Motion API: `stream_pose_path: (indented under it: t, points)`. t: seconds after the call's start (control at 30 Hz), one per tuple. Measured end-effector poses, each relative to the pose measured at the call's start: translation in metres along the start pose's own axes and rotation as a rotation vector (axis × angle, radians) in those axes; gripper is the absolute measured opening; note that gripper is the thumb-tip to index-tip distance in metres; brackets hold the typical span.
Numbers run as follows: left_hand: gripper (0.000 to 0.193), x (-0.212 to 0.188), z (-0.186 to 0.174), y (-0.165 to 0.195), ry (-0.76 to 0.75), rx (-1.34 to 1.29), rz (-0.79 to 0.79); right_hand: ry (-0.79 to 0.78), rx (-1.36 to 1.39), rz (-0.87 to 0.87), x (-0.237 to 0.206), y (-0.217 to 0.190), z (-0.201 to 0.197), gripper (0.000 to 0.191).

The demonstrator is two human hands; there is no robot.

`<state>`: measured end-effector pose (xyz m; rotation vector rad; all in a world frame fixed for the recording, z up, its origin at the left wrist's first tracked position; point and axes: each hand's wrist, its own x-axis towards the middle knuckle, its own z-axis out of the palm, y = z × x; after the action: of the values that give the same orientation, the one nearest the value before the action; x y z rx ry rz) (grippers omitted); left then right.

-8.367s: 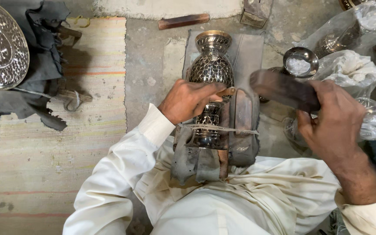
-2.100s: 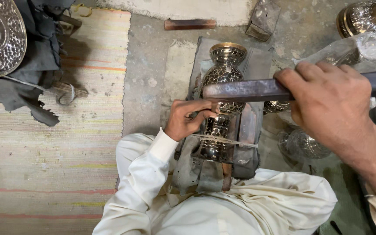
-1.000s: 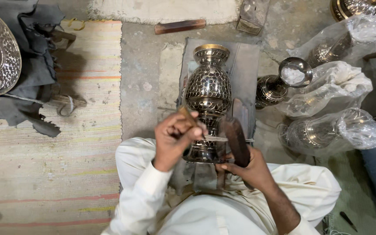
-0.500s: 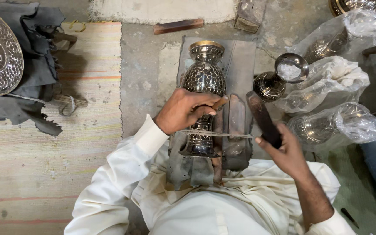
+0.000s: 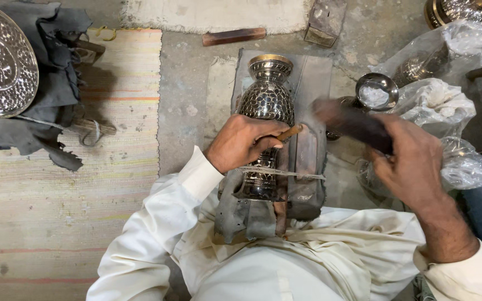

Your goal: The person uses a hammer and chisel to create a textured pattern on a metal vase. They repeatedly strike the chisel against the vase surface while holding it steady with their other hand.

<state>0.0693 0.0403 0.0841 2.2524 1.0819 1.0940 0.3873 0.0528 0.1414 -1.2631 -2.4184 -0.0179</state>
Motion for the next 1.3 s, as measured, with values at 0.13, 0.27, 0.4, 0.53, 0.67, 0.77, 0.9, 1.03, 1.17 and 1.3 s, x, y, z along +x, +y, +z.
stream_pose_path:
  t: [0.13,0.27,0.4,0.53,0.67,0.77,0.9,1.03,1.17,1.3]
  points:
    - [0.036,0.0,0.0,-0.001,-0.008,-0.03,-0.023,-0.024,-0.062,0.009,0.004,-0.004,0.0,0.051]
    - [0.036,-0.001,0.001,-0.002,-0.005,-0.025,-0.012,-0.079,0.213,0.53,0.002,-0.004,0.001,0.036]
    - [0.032,-0.003,0.0,-0.002,-0.009,-0.031,-0.018,0.007,-0.071,0.058,0.001,-0.001,0.005,0.044]
    - [0.035,-0.004,0.001,-0.003,0.036,-0.043,0.001,-0.031,-0.061,0.038,0.002,0.003,0.005,0.043]
    - [0.039,-0.006,0.001,-0.006,0.041,-0.004,0.019,0.056,0.022,0.054,0.002,0.004,0.002,0.044]
    - [0.04,-0.008,0.001,-0.007,0.049,-0.006,0.008,-0.043,-0.136,0.006,0.003,0.003,0.001,0.046]
    - [0.035,-0.009,0.003,-0.008,0.041,-0.022,-0.01,0.025,-0.015,0.0,0.006,0.001,0.0,0.046]
    - [0.036,-0.011,0.003,-0.01,0.077,-0.045,0.015,0.005,-0.069,-0.035,0.009,-0.004,-0.002,0.047]
    - [0.041,-0.014,0.004,-0.011,0.089,-0.019,0.022,0.0,0.074,0.242,0.012,-0.007,-0.009,0.036]
    - [0.036,-0.015,0.006,-0.012,0.089,-0.028,-0.002,0.013,-0.151,0.011,0.013,-0.011,-0.011,0.045]
